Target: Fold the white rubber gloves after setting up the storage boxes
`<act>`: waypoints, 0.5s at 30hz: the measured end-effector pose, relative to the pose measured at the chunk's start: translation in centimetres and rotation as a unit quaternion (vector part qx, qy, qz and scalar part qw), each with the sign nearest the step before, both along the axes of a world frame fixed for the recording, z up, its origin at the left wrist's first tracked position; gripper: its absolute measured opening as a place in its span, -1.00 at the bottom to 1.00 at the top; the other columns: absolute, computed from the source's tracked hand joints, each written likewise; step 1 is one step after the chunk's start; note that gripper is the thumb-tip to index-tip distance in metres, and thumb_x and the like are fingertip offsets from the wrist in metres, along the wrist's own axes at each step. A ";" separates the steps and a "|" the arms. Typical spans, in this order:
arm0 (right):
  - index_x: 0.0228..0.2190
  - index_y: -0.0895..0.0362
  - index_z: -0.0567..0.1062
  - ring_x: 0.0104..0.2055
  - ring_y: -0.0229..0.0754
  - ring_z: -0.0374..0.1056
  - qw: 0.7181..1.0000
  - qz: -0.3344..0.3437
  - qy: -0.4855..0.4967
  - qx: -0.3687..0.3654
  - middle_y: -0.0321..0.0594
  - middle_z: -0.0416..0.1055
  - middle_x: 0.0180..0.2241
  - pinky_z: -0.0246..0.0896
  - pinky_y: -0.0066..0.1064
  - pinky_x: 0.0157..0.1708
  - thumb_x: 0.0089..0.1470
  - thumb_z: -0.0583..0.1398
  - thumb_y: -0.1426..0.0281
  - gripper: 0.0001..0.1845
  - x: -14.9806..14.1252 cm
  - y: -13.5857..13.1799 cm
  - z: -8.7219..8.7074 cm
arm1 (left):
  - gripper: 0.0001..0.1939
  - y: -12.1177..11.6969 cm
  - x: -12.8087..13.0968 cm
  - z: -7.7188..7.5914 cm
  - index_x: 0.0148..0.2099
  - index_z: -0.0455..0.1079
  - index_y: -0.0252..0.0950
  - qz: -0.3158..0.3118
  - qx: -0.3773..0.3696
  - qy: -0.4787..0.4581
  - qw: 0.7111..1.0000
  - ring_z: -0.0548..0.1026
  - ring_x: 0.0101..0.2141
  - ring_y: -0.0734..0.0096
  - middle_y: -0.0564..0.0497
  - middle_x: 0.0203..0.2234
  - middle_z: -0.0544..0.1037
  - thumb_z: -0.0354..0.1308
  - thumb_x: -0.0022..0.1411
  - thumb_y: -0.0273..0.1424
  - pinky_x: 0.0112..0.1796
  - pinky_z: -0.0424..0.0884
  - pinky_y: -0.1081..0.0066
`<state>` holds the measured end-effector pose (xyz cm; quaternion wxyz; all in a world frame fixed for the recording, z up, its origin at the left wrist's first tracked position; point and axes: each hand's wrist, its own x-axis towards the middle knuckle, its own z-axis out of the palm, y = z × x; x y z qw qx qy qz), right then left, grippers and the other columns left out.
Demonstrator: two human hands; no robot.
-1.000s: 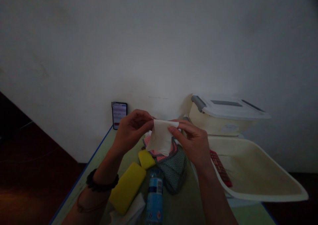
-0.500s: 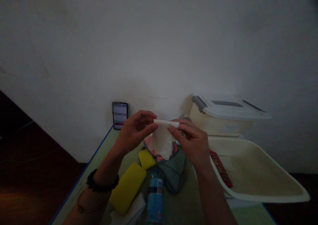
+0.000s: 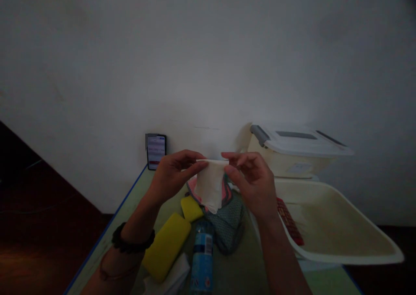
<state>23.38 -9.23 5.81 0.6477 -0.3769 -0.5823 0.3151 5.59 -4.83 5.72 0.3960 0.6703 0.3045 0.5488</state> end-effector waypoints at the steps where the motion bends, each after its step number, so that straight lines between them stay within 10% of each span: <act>1: -0.38 0.05 0.32 -0.16 -0.20 0.43 1.000 0.006 0.010 0.003 -0.20 0.52 -0.18 0.33 -0.29 -0.13 -0.01 0.31 0.43 -0.77 0.0 0.0 0.0 | -0.89 0.0 0.0 0.0 -0.36 0.54 -0.28 0.001 0.006 0.008 1.000 0.55 -0.49 0.45 0.03 -0.48 0.64 0.33 0.06 -0.35 -0.42 0.49 0.53; 15: -0.34 0.13 0.53 -0.29 -0.26 0.42 0.975 -0.039 -0.213 0.051 -0.27 0.53 -0.36 0.28 -0.41 -0.24 0.05 0.27 0.41 -0.92 -0.1 -0.3 0.4 | -0.97 -0.8 -0.3 0.8 -0.35 0.53 -0.34 -0.010 0.120 0.106 0.987 0.58 -0.45 0.49 0.02 -0.46 0.66 0.28 0.10 -0.47 -0.39 0.49 0.60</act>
